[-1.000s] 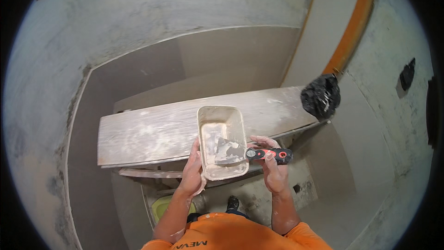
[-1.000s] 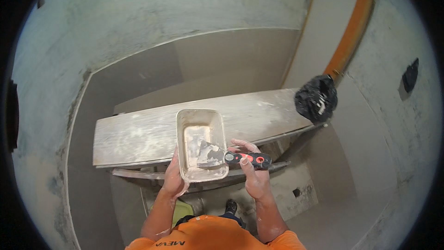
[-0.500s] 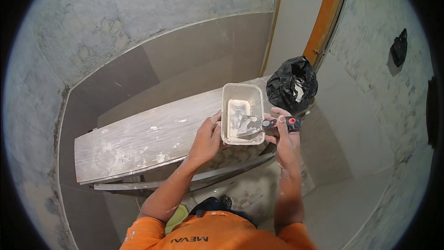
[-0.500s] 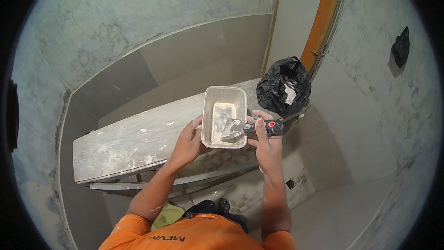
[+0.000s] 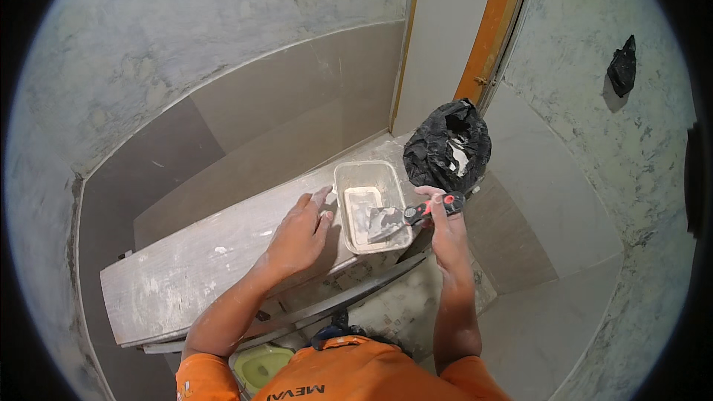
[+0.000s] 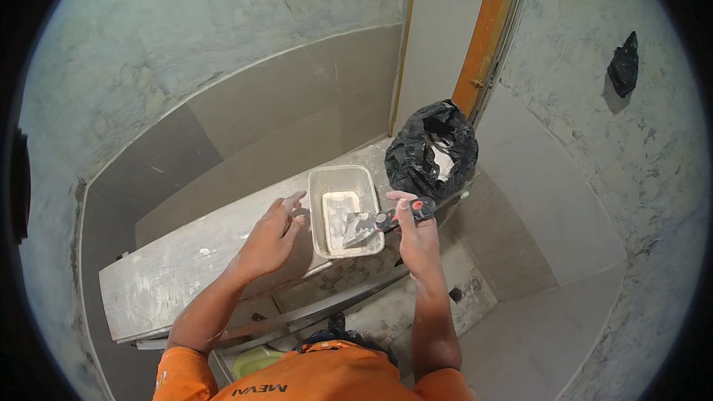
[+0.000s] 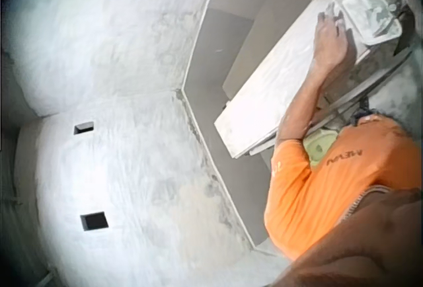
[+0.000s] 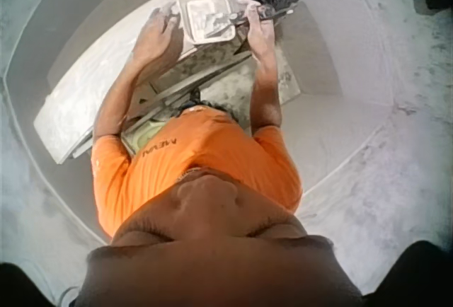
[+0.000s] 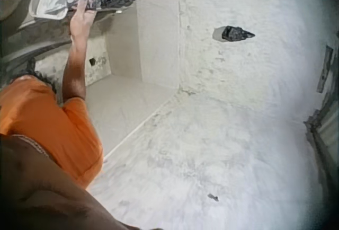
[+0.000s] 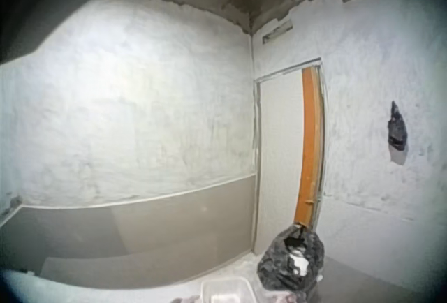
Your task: The person applies plaster to a wall using a putty knife, then scoops more material from a bag into a plastic container.
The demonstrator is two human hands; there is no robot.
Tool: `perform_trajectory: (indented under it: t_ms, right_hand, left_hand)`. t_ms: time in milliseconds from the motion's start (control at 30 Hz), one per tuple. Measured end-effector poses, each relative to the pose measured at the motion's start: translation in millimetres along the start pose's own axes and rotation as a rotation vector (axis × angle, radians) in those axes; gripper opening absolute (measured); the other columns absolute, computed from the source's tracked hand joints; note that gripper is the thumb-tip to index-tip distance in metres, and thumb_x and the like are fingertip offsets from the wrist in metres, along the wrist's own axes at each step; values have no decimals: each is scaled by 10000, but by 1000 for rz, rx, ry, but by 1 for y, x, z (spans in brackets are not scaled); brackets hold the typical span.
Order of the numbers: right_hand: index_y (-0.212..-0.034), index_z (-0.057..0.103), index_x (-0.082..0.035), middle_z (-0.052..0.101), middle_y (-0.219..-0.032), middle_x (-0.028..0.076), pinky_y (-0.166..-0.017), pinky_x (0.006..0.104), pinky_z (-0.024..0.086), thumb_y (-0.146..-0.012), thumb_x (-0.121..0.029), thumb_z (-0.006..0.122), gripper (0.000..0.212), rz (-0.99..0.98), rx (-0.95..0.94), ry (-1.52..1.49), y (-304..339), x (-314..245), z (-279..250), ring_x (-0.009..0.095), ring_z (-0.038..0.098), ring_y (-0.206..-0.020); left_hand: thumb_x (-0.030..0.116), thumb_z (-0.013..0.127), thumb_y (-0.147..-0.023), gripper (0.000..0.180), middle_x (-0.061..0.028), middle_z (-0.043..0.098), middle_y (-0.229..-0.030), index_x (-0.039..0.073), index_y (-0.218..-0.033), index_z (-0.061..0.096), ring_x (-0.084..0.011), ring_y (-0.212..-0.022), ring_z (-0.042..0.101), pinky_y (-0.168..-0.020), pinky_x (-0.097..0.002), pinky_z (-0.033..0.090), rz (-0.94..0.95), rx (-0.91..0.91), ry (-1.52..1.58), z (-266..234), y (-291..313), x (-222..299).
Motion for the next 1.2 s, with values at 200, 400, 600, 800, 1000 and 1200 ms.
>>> perform_trajectory:
  t_ms: [200, 400, 600, 800, 1000, 1200]
  right_hand:
    - [-1161, 675, -47, 571, -827, -42, -643, 173, 371, -1102, -351, 480, 366, -32, 59, 15, -102, 43, 40, 14, 545, -746]
    - [-1154, 630, 7, 562, -803, 14, -560, 212, 369, -1100, -322, 472, 369, -34, 115, -301, -208, 73, -36, 79, 497, -643]
    - [-1154, 562, 10, 625, -853, 122, -546, 281, 504, -1035, -278, 512, 315, -65, 188, -437, -314, 43, -283, 197, 632, -648]
    - [-1162, 558, 19, 638, -941, 125, -663, 310, 586, -986, -233, 556, 307, -173, 385, -381, -412, 27, -557, 243, 706, -773]
    - [-1121, 593, 57, 592, -1093, 123, -750, 299, 584, -958, -77, 603, 211, -203, 223, -209, -477, 51, -670, 198, 692, -829]
    - [-1082, 622, 53, 582, -1121, 97, -711, 272, 574, -947, -23, 656, 159, -325, 25, -64, -499, 39, -716, 140, 666, -808]
  left_hand:
    - [226, 579, -1012, 428, -261, 498, -1382, 34, -1392, 533, -446, -1285, 505, -1091, -486, 419, 245, 162, -173, -33, -94, -44]
    - [278, 599, -1001, 440, -255, 482, -1414, 53, -1376, 558, -442, -1332, 479, -1112, -491, 412, 89, 24, -274, 11, -210, -37]
    - [231, 633, -979, 408, -240, 471, -1422, 42, -1338, 589, -429, -1316, 485, -1094, -485, 420, 55, 186, -302, 138, -335, 96]
    - [217, 673, -954, 408, -253, 453, -1422, 126, -1347, 613, -433, -1312, 472, -1112, -517, 394, 215, 93, -326, 321, -468, 286]
    - [266, 655, -969, 451, -316, 346, -1479, 159, -1404, 603, -502, -1371, 352, -1159, -562, 308, 161, 124, -291, 503, -555, 379]
    - [317, 721, -920, 523, -362, 275, -1510, 57, -1361, 617, -530, -1422, 223, -1171, -622, 204, -76, 548, -386, 594, -602, 365]
Point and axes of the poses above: each hand's wrist, its own y-axis away from the middle knuckle, its own z-axis out of the palm, x = y × z, the point moved 5 cm from there along -y, towards the middle knuckle
